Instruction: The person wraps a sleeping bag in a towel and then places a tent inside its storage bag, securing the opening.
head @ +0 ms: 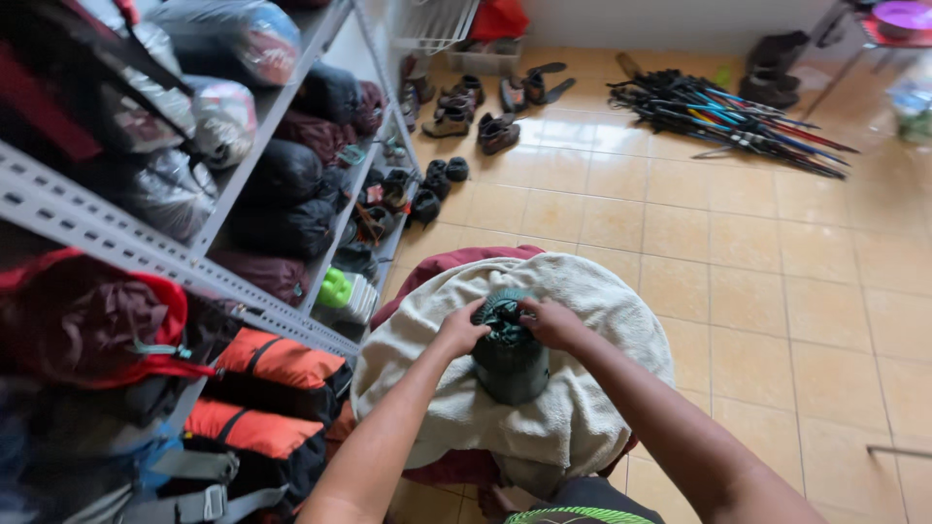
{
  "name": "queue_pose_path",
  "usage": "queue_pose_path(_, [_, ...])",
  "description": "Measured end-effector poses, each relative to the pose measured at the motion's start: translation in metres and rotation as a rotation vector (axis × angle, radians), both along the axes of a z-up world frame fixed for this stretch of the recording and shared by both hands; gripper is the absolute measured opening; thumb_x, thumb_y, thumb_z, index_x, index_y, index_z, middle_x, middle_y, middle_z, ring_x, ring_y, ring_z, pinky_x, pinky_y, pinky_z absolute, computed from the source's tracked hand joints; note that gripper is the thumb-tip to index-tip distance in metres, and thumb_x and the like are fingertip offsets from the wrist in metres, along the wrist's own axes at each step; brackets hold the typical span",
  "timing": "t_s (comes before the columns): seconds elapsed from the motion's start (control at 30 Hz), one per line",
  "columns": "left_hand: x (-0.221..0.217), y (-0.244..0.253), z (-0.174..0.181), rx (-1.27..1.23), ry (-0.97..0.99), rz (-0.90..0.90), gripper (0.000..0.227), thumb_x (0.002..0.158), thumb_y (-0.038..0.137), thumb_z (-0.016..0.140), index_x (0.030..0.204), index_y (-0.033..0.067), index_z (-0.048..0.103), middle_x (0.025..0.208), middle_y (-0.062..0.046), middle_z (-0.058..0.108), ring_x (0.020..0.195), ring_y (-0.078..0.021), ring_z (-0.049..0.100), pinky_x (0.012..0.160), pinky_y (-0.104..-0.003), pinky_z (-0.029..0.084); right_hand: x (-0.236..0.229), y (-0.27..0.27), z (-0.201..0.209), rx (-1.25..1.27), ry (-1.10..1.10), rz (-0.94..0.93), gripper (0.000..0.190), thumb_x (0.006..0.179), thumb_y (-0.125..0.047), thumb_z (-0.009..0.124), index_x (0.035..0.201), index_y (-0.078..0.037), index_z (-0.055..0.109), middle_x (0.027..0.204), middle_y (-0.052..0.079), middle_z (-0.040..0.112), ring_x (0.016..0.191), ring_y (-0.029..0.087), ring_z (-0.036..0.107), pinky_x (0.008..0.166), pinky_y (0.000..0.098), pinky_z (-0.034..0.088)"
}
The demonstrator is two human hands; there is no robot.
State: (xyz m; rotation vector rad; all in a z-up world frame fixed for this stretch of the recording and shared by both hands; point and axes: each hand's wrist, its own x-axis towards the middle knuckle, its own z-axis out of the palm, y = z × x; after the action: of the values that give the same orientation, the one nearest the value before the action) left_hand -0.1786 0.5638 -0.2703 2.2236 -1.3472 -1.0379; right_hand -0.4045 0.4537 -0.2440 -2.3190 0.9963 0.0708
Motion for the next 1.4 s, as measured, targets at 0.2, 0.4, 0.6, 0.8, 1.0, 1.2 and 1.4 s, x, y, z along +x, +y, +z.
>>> queue_pose_path(0.2, [-0.018, 0.014, 0.025, -0.174, 0.112, -0.043, 0.068, 0.097, 0.032, 0.075, 0.161, 0.0210, 0.057, 0.146, -0.026, 0.068, 0.142, -0.0435, 0.060, 0.120, -0.054, 0.049, -0.034, 0.046, 0.024, -0.038, -0.054, -0.136, 0.073, 0.091, -0.065, 0.077, 0.152, -0.029, 0.057, 0.164, 0.027, 0.040, 0.138, 0.054, 0.059, 0.107, 0.0638, 0.057])
queue_pose_path(0.4, [-0.020, 0.025, 0.022, -0.158, 0.059, -0.001, 0.068, 0.095, 0.038, 0.079, 0.160, 0.0307, 0.058, 0.145, -0.021, 0.070, 0.143, -0.0397, 0.060, 0.121, -0.052, 0.049, -0.033, 0.046, -0.010, -0.378, -0.284, -0.033, 0.046, 0.082, -0.057, 0.084, 0.105, -0.019, 0.070, 0.112, 0.008, 0.054, 0.099, 0.037, 0.069, 0.071, 0.0480, 0.066])
queue_pose_path(0.6, [-0.022, 0.039, 0.028, -0.159, 0.046, -0.002, 0.069, 0.096, 0.032, 0.079, 0.161, 0.0304, 0.056, 0.146, -0.021, 0.068, 0.143, -0.0408, 0.060, 0.122, -0.053, 0.050, -0.033, 0.023, -0.020, -0.098, -0.416, 0.289, 0.046, 0.071, -0.025, 0.091, 0.112, -0.013, 0.073, 0.115, 0.016, 0.058, 0.092, 0.050, 0.071, 0.075, 0.0563, 0.064])
queue_pose_path(0.8, [-0.036, 0.028, 0.030, -0.139, 0.013, 0.048, 0.067, 0.093, 0.031, 0.079, 0.156, 0.0295, 0.057, 0.149, -0.009, 0.069, 0.134, -0.0280, 0.067, 0.112, -0.041, 0.052, -0.041, 0.013, -0.017, 0.007, -0.264, 0.230, 0.054, 0.081, -0.044, 0.090, 0.120, -0.011, 0.072, 0.117, 0.011, 0.057, 0.092, 0.034, 0.067, 0.082, 0.0489, 0.055])
queue_pose_path(1.0, [-0.064, 0.011, 0.024, -0.325, -0.235, -0.165, 0.076, 0.094, 0.013, 0.075, 0.162, 0.0401, 0.054, 0.151, -0.016, 0.060, 0.145, -0.0421, 0.058, 0.121, -0.055, 0.047, -0.052, 0.003, -0.030, -0.028, -0.406, 0.180, 0.035, 0.085, -0.023, 0.086, 0.115, -0.013, 0.073, 0.110, 0.015, 0.061, 0.084, 0.051, 0.072, 0.072, 0.0575, 0.061])
queue_pose_path(1.2, [-0.077, 0.008, -0.006, -0.430, -0.150, -0.190, 0.027, 0.079, 0.036, 0.081, 0.105, 0.0352, 0.083, 0.151, 0.004, 0.065, 0.150, -0.0358, 0.052, 0.129, -0.052, 0.040, -0.056, -0.019, -0.059, -0.078, -0.403, 0.309, 0.026, 0.087, -0.022, 0.083, 0.109, -0.015, 0.072, 0.103, 0.012, 0.060, 0.080, 0.049, 0.072, 0.068, 0.0529, 0.061])
queue_pose_path(1.4, [-0.084, 0.010, 0.012, -0.316, -0.161, -0.192, 0.039, 0.075, 0.049, 0.088, 0.112, 0.0390, 0.080, 0.162, 0.005, 0.055, 0.157, -0.0416, 0.042, 0.130, -0.063, 0.034, -0.053, -0.014, -0.044, -0.098, -0.469, 0.288, 0.025, 0.082, -0.023, 0.084, 0.099, -0.014, 0.069, 0.098, 0.011, 0.059, 0.077, 0.047, 0.070, 0.065, 0.0527, 0.059])
